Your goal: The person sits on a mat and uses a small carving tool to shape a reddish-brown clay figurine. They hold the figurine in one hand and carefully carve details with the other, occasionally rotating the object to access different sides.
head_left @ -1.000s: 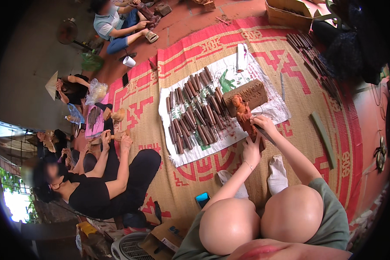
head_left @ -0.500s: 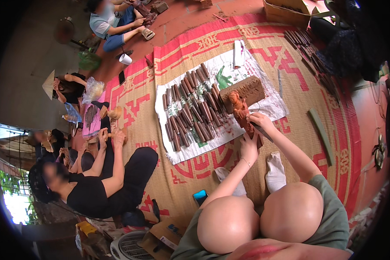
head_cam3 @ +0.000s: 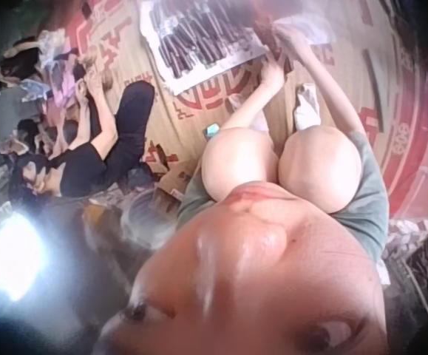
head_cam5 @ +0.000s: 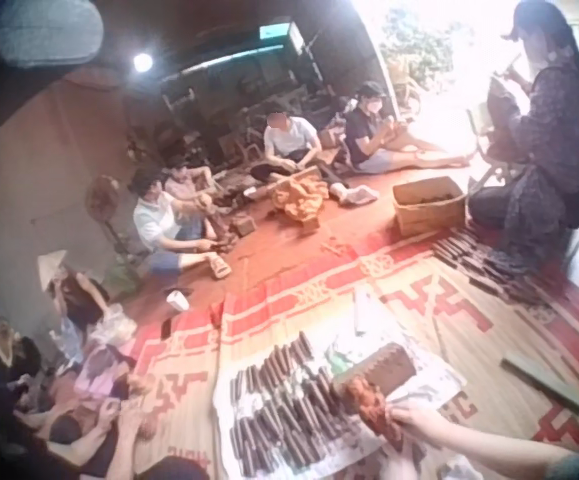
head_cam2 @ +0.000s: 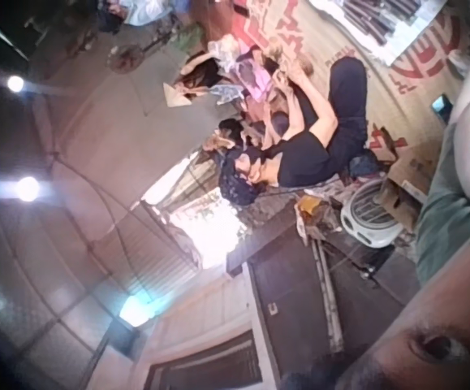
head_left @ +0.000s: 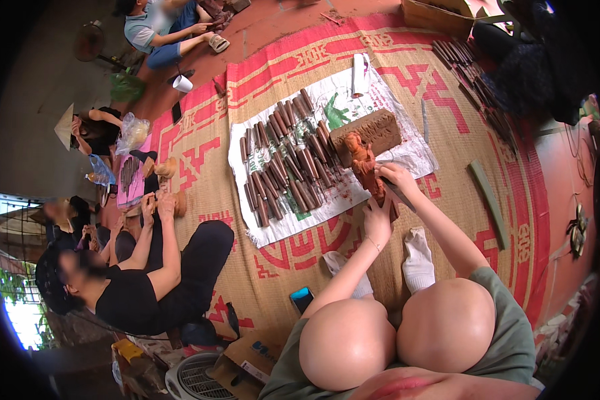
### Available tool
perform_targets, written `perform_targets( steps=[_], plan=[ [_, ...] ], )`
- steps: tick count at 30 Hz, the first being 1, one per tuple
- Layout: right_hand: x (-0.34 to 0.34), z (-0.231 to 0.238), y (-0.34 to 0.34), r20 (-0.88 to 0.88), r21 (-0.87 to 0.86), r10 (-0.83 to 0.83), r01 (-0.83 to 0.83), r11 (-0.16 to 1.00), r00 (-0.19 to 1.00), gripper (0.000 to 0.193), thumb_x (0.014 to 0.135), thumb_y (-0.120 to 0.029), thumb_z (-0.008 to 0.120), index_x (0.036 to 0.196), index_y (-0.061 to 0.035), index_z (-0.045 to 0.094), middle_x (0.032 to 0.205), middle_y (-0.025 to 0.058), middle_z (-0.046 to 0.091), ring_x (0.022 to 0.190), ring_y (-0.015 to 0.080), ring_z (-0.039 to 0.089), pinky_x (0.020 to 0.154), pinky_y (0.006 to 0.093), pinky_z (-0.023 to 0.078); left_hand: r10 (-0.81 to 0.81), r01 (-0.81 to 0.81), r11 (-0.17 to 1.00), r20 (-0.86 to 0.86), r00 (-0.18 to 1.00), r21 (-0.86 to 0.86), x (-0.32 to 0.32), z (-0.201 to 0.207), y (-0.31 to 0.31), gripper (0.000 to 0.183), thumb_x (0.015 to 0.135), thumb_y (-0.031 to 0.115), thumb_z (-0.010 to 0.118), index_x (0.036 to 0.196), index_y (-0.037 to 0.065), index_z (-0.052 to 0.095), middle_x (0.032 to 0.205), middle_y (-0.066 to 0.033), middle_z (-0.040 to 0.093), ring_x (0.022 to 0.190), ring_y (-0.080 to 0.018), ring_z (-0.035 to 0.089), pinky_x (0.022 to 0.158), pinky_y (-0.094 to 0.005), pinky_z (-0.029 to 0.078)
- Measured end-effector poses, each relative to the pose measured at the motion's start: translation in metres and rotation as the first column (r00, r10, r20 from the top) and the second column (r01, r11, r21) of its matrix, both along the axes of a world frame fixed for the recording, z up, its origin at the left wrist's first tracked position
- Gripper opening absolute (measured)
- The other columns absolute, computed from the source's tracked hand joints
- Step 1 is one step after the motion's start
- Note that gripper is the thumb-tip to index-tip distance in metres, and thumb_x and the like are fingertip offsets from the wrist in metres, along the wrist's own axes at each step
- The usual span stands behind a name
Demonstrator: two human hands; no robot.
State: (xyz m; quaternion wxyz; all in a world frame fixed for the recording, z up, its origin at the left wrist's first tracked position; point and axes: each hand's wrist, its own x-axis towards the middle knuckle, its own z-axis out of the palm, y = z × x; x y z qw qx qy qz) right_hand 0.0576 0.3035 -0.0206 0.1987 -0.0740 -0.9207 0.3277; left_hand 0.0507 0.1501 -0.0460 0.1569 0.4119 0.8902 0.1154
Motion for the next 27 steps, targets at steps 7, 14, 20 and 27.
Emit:
perform_targets(
  steps=[7,14,20,27],
  plan=[
    [0.002,-0.010,-0.004,-0.041,-0.048,0.007,-0.009,0.999,0.999,0.015,0.080,-0.008,0.057,0.095,-0.0068,0.062,0.102,0.0110,0.063,0.092,0.0302,0.062,0.075,0.0374,0.051,-0.001,0.001,1.000,0.007,1.000,0.031,-0.001,-0.002,-0.004,0.095,0.064,0.010,0.078,0.143,0.021,0.029,0.118,-0.0256,0.037,0.096,-0.0453,0.050,0.071,-0.0462,0.055],
    [-0.008,-0.009,0.004,-0.031,-0.017,-0.019,0.018,1.000,0.999,0.018,0.077,-0.008,0.061,0.095,-0.0070,0.062,0.099,0.0112,0.063,0.091,0.0315,0.062,0.075,0.0385,0.051,-0.003,0.003,1.000,0.001,1.000,0.011,0.000,-0.004,-0.001,0.097,0.063,0.010,0.079,0.144,0.020,0.028,0.119,-0.0279,0.037,0.096,-0.0471,0.050,0.071,-0.0461,0.055],
    [0.004,-0.007,0.000,0.023,-0.109,0.015,-0.012,0.994,1.000,0.017,0.077,-0.009,0.061,0.094,-0.0074,0.061,0.094,0.0104,0.062,0.089,0.0315,0.062,0.075,0.0389,0.050,-0.009,0.010,0.999,-0.021,1.000,0.031,0.000,-0.007,-0.003,0.097,0.063,0.010,0.079,0.145,0.020,0.027,0.118,-0.0278,0.038,0.096,-0.0464,0.050,0.069,-0.0444,0.055],
    [0.000,-0.016,0.005,-0.028,-0.096,0.006,-0.008,0.995,1.000,0.017,0.079,-0.010,0.060,0.095,-0.0061,0.062,0.098,0.0121,0.064,0.090,0.0328,0.062,0.075,0.0392,0.051,-0.012,0.013,0.999,0.028,1.000,-0.032,0.001,0.009,0.001,0.097,0.062,0.012,0.080,0.144,0.020,0.029,0.120,-0.0265,0.037,0.099,-0.0461,0.049,0.072,-0.0438,0.056]
  ],
)
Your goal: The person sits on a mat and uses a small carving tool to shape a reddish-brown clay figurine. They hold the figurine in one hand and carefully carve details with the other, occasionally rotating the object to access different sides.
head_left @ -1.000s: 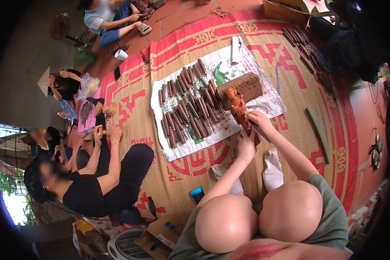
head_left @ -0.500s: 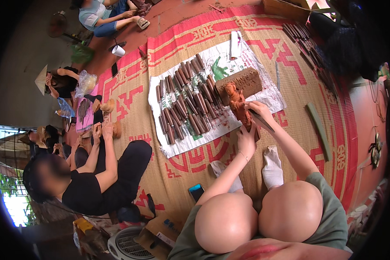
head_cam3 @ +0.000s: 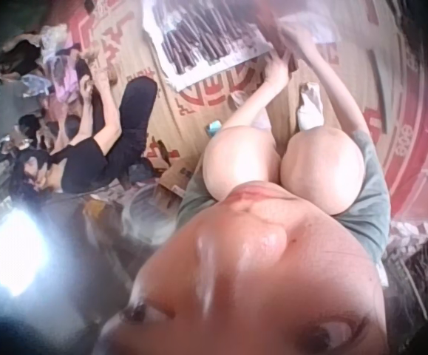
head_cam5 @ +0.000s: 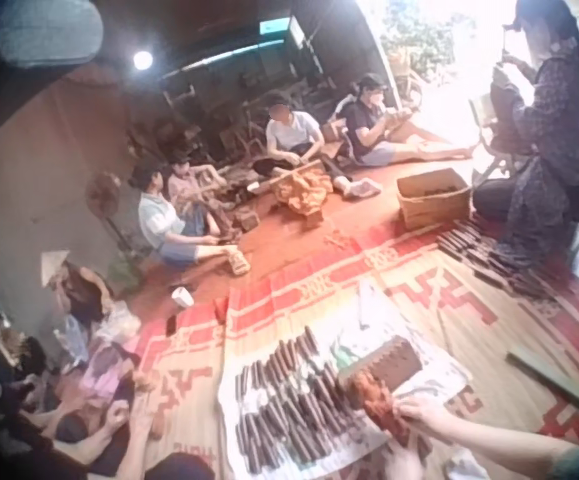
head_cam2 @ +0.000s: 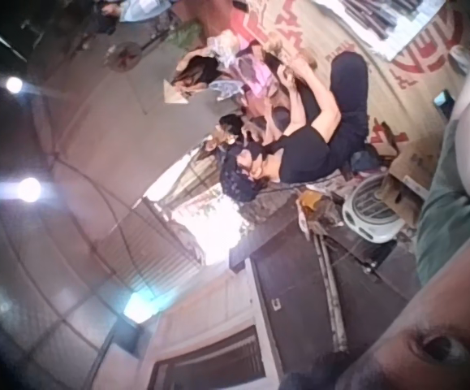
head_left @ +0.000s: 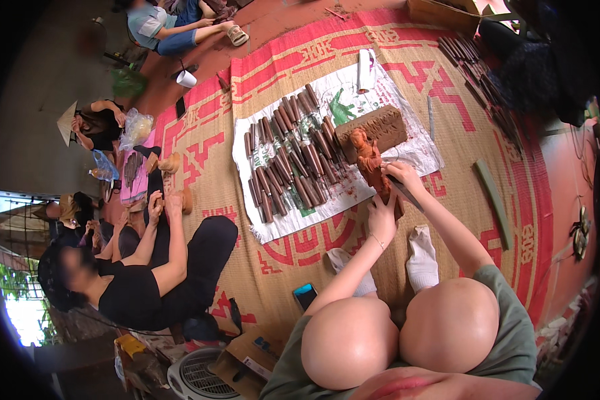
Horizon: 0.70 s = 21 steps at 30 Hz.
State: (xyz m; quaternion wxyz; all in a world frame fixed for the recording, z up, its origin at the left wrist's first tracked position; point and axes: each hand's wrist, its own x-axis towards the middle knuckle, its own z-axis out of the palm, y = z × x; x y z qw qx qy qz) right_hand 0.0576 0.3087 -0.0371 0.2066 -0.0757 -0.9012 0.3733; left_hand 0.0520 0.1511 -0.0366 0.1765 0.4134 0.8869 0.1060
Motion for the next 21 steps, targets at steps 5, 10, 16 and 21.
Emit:
perform_targets(
  steps=[5,10,16,21],
  plan=[
    [-0.008,0.023,-0.002,0.006,-0.010,-0.031,0.031,0.999,1.000,0.019,0.077,-0.009,0.059,0.096,-0.0060,0.062,0.099,0.0126,0.064,0.090,0.0321,0.063,0.076,0.0388,0.051,0.019,-0.019,1.000,-0.013,1.000,-0.003,-0.001,-0.010,-0.002,0.098,0.063,0.012,0.080,0.146,0.021,0.027,0.120,-0.0265,0.037,0.101,-0.0465,0.049,0.071,-0.0440,0.056],
    [-0.002,0.008,-0.003,-0.035,-0.001,0.009,-0.009,1.000,0.999,0.019,0.077,-0.010,0.060,0.095,-0.0049,0.063,0.098,0.0126,0.064,0.090,0.0324,0.063,0.076,0.0383,0.051,0.003,-0.003,1.000,0.005,1.000,0.018,-0.001,-0.009,-0.002,0.097,0.063,0.011,0.080,0.145,0.019,0.028,0.120,-0.0271,0.037,0.100,-0.0468,0.049,0.071,-0.0440,0.055],
    [-0.006,0.001,0.004,-0.030,0.024,-0.019,0.020,1.000,0.999,0.021,0.077,-0.007,0.060,0.098,-0.0067,0.063,0.097,0.0125,0.064,0.090,0.0319,0.063,0.075,0.0383,0.051,0.018,-0.020,0.999,0.033,0.999,0.049,0.000,-0.004,0.001,0.098,0.063,0.011,0.080,0.146,0.019,0.027,0.119,-0.0273,0.037,0.100,-0.0468,0.049,0.072,-0.0450,0.055],
    [0.004,0.005,-0.004,0.029,-0.012,0.030,-0.029,0.999,0.999,0.020,0.078,-0.007,0.058,0.097,-0.0052,0.063,0.098,0.0127,0.064,0.092,0.0324,0.063,0.076,0.0380,0.051,0.013,-0.013,0.999,0.000,1.000,0.036,-0.002,-0.008,-0.003,0.097,0.063,0.011,0.080,0.145,0.019,0.029,0.121,-0.0272,0.037,0.100,-0.0461,0.049,0.072,-0.0451,0.055]
  ],
)
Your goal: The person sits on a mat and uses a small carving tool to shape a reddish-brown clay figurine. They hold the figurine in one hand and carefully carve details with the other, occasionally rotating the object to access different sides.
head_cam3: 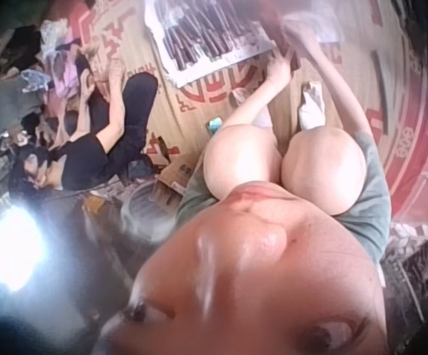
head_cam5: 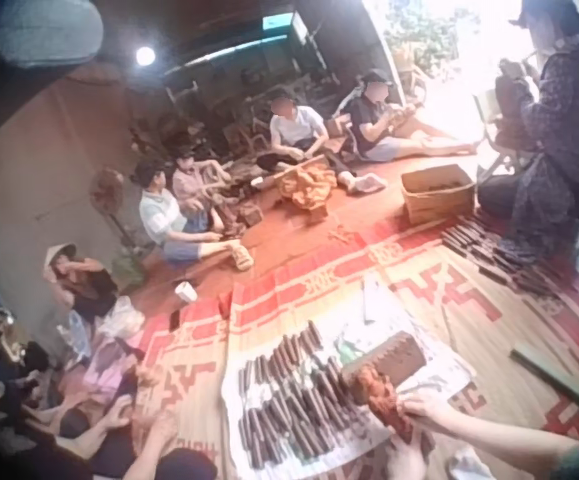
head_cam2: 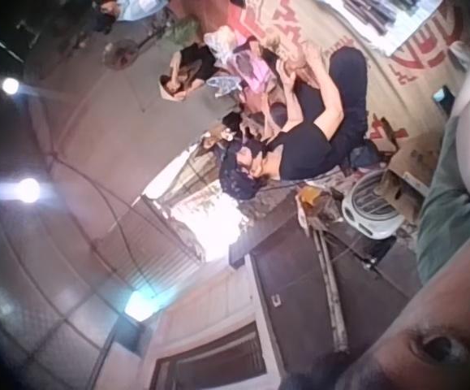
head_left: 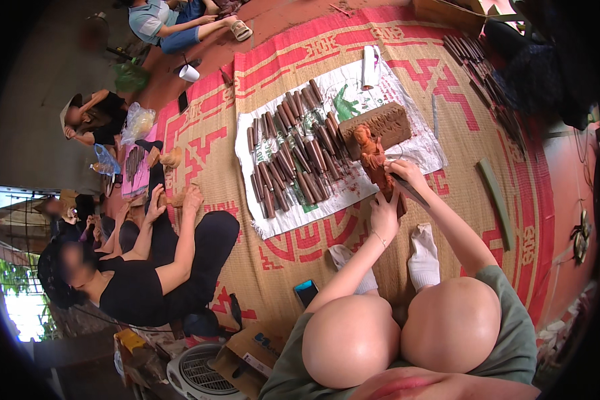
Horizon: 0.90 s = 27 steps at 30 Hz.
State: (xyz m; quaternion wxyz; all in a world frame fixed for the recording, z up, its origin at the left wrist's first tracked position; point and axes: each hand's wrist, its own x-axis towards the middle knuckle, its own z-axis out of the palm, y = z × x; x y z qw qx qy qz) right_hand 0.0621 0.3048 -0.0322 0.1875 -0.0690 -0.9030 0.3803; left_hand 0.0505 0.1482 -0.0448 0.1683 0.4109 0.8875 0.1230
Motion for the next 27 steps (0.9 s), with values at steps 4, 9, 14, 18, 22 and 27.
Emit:
perform_targets(
  steps=[4,9,14,18,22,27],
  plan=[
    [-0.009,0.009,0.005,-0.020,0.018,0.012,-0.011,1.000,1.000,0.019,0.078,-0.009,0.058,0.096,-0.0050,0.064,0.099,0.0123,0.064,0.092,0.0317,0.063,0.078,0.0375,0.051,0.003,-0.002,0.999,0.011,1.000,-0.034,0.000,-0.002,0.000,0.097,0.062,0.011,0.080,0.144,0.019,0.029,0.123,-0.0274,0.036,0.101,-0.0466,0.049,0.072,-0.0456,0.055],
    [-0.010,0.004,0.007,-0.075,0.042,0.031,-0.028,0.999,0.997,0.019,0.079,-0.012,0.059,0.097,-0.0047,0.063,0.099,0.0120,0.064,0.093,0.0314,0.063,0.078,0.0366,0.051,-0.002,0.002,1.000,0.032,0.999,-0.006,-0.001,0.004,0.000,0.095,0.063,0.010,0.079,0.144,0.019,0.030,0.120,-0.0267,0.037,0.099,-0.0469,0.049,0.072,-0.0454,0.055],
    [-0.009,0.010,0.003,-0.010,0.004,0.030,-0.030,1.000,1.000,0.022,0.080,-0.013,0.059,0.100,-0.0051,0.063,0.102,0.0134,0.063,0.092,0.0322,0.063,0.076,0.0385,0.050,0.009,-0.009,1.000,0.007,1.000,0.013,-0.001,-0.005,-0.002,0.093,0.064,0.009,0.078,0.143,0.019,0.031,0.116,-0.0252,0.038,0.097,-0.0463,0.049,0.071,-0.0459,0.055],
    [-0.014,0.017,0.009,-0.047,0.016,0.025,-0.025,1.000,0.999,0.022,0.081,-0.013,0.058,0.100,-0.0049,0.062,0.102,0.0143,0.063,0.091,0.0334,0.062,0.076,0.0397,0.050,-0.001,0.001,1.000,0.006,1.000,0.020,-0.001,-0.004,-0.001,0.093,0.063,0.009,0.078,0.143,0.019,0.031,0.115,-0.0249,0.038,0.096,-0.0463,0.050,0.070,-0.0460,0.055],
    [-0.008,0.012,0.005,0.037,0.030,0.045,-0.046,0.999,0.998,0.021,0.079,-0.013,0.059,0.099,-0.0051,0.061,0.100,0.0133,0.063,0.091,0.0344,0.062,0.075,0.0404,0.050,-0.004,0.004,0.999,-0.007,1.000,0.052,-0.002,-0.003,-0.003,0.093,0.063,0.010,0.079,0.142,0.018,0.031,0.115,-0.0247,0.038,0.096,-0.0459,0.051,0.068,-0.0455,0.055],
    [-0.018,0.026,0.006,0.023,0.047,0.010,-0.012,0.999,1.000,0.016,0.075,-0.010,0.064,0.090,-0.0031,0.063,0.098,0.0122,0.065,0.089,0.0311,0.064,0.077,0.0388,0.052,0.012,-0.013,1.000,0.036,0.999,0.017,-0.001,0.004,-0.001,0.093,0.063,0.010,0.078,0.142,0.020,0.031,0.115,-0.0250,0.037,0.097,-0.0463,0.049,0.070,-0.0469,0.054]
  ],
)
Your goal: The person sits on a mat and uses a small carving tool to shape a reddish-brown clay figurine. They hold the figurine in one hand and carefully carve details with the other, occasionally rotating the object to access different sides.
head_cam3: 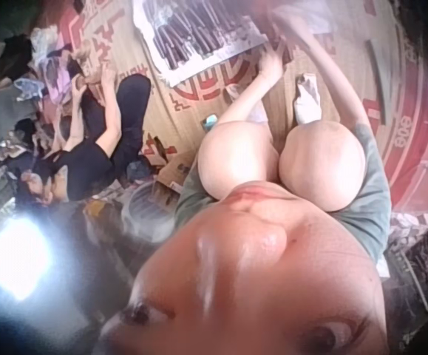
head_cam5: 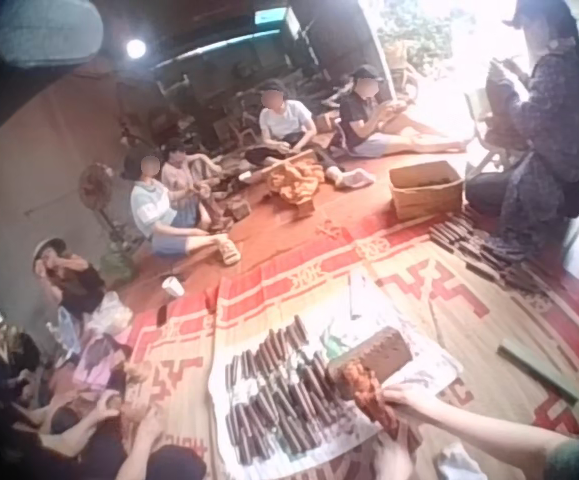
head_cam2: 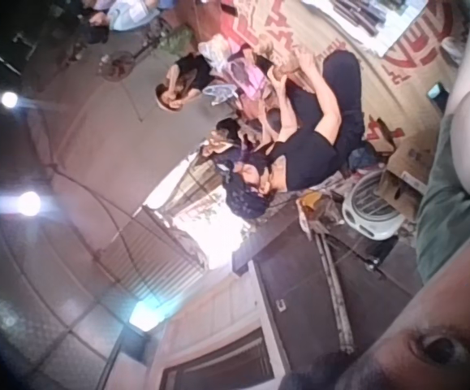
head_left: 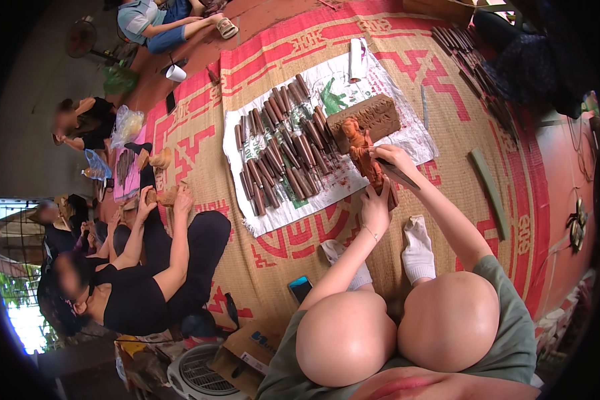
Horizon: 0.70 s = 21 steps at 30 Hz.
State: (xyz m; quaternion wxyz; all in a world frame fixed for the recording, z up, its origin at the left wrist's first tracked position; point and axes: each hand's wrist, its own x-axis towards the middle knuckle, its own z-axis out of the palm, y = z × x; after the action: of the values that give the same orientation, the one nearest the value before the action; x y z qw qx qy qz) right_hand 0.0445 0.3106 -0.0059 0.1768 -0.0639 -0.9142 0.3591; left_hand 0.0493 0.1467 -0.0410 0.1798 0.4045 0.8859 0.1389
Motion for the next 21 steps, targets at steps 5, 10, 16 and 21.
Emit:
perform_targets(
  steps=[5,10,16,21],
  plan=[
    [0.013,-0.023,-0.003,-0.077,-0.007,0.073,-0.074,0.997,0.994,0.021,0.081,-0.010,0.057,0.100,-0.0056,0.063,0.102,0.0132,0.064,0.092,0.0325,0.063,0.077,0.0381,0.050,-0.010,0.011,0.999,-0.014,1.000,0.046,0.000,-0.003,-0.002,0.090,0.065,0.008,0.076,0.142,0.020,0.031,0.115,-0.0256,0.037,0.098,-0.0467,0.049,0.070,-0.0476,0.054],
    [0.005,-0.005,-0.005,-0.047,0.011,0.027,-0.026,1.000,0.999,0.020,0.082,-0.011,0.056,0.099,-0.0050,0.062,0.102,0.0131,0.064,0.091,0.0318,0.063,0.077,0.0381,0.050,-0.004,0.005,1.000,-0.034,0.999,0.019,0.001,-0.007,-0.003,0.089,0.066,0.007,0.075,0.142,0.020,0.030,0.117,-0.0265,0.037,0.099,-0.0470,0.048,0.071,-0.0472,0.055],
    [0.007,-0.023,0.003,-0.018,0.072,0.062,-0.060,0.996,0.998,0.020,0.079,-0.010,0.055,0.098,-0.0071,0.061,0.105,0.0095,0.064,0.096,0.0299,0.062,0.079,0.0367,0.051,-0.017,0.016,1.000,0.017,1.000,0.008,-0.001,0.005,-0.001,0.093,0.065,0.009,0.077,0.144,0.021,0.029,0.117,-0.0260,0.038,0.097,-0.0466,0.050,0.070,-0.0464,0.055],
    [0.017,-0.015,-0.005,0.028,0.046,0.081,-0.082,0.996,0.996,0.020,0.080,-0.009,0.054,0.098,-0.0064,0.061,0.109,0.0110,0.063,0.100,0.0297,0.061,0.083,0.0366,0.051,-0.005,0.005,1.000,0.017,1.000,0.013,-0.002,0.007,-0.003,0.091,0.065,0.010,0.078,0.142,0.020,0.031,0.116,-0.0260,0.038,0.097,-0.0467,0.050,0.071,-0.0466,0.054]
  ],
)
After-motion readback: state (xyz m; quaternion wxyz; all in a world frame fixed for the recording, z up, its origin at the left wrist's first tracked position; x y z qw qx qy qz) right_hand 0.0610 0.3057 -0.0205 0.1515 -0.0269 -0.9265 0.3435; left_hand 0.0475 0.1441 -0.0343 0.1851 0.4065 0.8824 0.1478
